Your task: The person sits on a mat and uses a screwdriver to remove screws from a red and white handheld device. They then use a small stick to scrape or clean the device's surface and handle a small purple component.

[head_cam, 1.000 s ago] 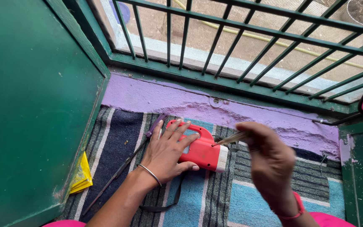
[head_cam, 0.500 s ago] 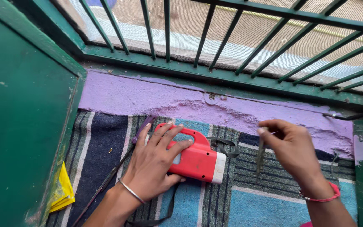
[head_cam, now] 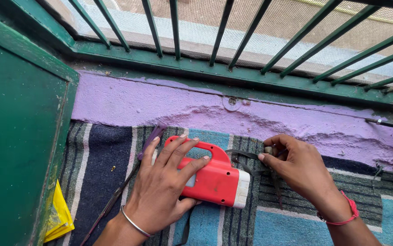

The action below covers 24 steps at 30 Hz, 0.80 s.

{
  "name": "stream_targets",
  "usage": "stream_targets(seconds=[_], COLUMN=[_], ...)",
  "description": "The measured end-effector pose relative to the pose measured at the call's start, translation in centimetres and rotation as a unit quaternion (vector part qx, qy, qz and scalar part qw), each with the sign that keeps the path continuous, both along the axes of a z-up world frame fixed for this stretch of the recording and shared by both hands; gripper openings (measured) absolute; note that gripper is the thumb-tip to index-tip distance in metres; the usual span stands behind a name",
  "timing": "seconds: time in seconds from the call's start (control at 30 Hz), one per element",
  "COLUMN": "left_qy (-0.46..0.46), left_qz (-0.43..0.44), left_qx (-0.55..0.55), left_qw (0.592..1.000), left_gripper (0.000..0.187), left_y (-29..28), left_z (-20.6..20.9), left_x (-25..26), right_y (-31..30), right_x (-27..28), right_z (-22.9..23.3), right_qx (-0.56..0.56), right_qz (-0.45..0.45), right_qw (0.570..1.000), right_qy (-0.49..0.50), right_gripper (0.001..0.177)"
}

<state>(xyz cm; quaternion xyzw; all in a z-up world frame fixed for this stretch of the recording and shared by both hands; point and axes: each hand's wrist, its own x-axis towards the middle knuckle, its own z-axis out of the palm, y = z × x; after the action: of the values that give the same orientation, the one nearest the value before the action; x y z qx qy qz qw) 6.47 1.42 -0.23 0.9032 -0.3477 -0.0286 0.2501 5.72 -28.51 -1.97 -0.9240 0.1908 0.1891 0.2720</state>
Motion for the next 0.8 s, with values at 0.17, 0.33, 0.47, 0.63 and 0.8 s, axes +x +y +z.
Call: stream_targets(seconds=[0.17,0.33,0.47,0.63,0.8], left_qy=[-0.031,-0.025,-0.005,0.01,0.004], left_qz=[-0.001,0.001,0.003,0.011,0.014], left_qx=[0.02,0.019,0.007,0.003,0.008], left_qw=[0.999,0.999,1.0,1.0,1.0], left_gripper=[0.081,0.082,0.086,0.09,0.09], left_y=[0.0,0.1,0.2,0.1,0.0], left_z=[-0.2,-0.1,-0.2,0.2,0.3], left_x=[-0.1,-0.1,0.3,1.0,1.0], right_y=[-0.4,-0.8,-0.7,-1.0,0.6], right_x=[0.0,-0.1,-0.3,-0.8,-2.7], right_z=[-0.7,-1.0,-0.9,1.6,5.0], right_qx=[0.005,0.012,0.009,0.12,0.276], right_qz=[0.005,0.011,0.023,-0.069,-0.064], right_qw=[1.0,0.999,0.999,0.978,0.844], right_qy=[-0.015,-0.032,-0.041,-0.155,-0.455], right_gripper=[0.039,0.038,0.035,0.029,0.022])
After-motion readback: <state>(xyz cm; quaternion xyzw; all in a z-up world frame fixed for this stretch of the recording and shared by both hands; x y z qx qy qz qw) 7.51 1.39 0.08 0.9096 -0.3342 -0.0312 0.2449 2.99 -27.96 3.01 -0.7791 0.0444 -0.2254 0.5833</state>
